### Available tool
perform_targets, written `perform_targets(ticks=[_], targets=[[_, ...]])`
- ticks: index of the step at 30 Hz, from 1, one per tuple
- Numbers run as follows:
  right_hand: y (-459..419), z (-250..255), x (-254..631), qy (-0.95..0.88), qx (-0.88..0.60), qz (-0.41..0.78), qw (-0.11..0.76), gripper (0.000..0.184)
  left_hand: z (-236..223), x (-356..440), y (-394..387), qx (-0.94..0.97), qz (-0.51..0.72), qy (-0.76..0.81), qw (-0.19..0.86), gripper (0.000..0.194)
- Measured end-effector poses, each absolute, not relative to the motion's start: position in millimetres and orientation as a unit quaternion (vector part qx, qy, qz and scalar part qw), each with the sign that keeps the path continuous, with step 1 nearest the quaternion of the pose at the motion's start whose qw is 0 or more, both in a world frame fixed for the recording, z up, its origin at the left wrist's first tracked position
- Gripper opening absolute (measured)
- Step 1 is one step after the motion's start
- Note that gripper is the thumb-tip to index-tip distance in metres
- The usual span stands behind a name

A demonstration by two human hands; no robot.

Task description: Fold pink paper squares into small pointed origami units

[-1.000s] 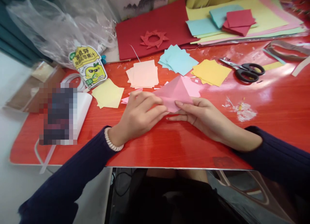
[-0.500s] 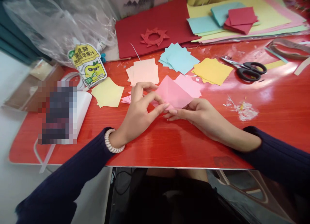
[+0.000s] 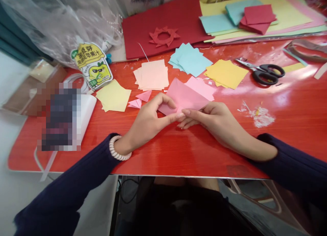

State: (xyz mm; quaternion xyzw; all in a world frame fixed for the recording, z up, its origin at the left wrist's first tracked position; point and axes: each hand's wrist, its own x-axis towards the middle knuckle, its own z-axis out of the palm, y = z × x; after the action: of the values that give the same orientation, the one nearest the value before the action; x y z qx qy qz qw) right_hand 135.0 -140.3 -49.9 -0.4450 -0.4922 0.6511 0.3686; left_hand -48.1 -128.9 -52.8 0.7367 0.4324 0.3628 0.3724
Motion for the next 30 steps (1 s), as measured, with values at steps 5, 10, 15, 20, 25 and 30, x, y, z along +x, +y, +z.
perform_targets(ticks=[5,10,15,20,25,30], targets=[[-142,-48,136,-0.513,-0.448,0.645,0.346,0.016,-56,-48,-129,0.714,0.372,0.448,0.389,0.025],[-142,-46,136,-0.542,-0.447,0.633,0.326,0.015,-61,-46,-128,0.675,0.414,0.436,0.428,0.037],[-143,-48,138,-0.546,-0.449,0.625,0.330,0.024,-66,-45,-129,0.677,0.400,0.425,0.448,0.050],[-142,-52,137,-0.540,-0.434,0.632,0.347,0.028,-65,-45,-129,0.669,0.366,0.421,0.491,0.044],[-141,-52,142,-0.557,-0.450,0.604,0.350,0.027,-53,-48,-128,0.648,0.343,0.418,0.536,0.042],[-143,-46,148,-0.608,-0.507,0.500,0.351,0.019,-49,-55,-131,0.724,0.270,0.408,0.486,0.056]])
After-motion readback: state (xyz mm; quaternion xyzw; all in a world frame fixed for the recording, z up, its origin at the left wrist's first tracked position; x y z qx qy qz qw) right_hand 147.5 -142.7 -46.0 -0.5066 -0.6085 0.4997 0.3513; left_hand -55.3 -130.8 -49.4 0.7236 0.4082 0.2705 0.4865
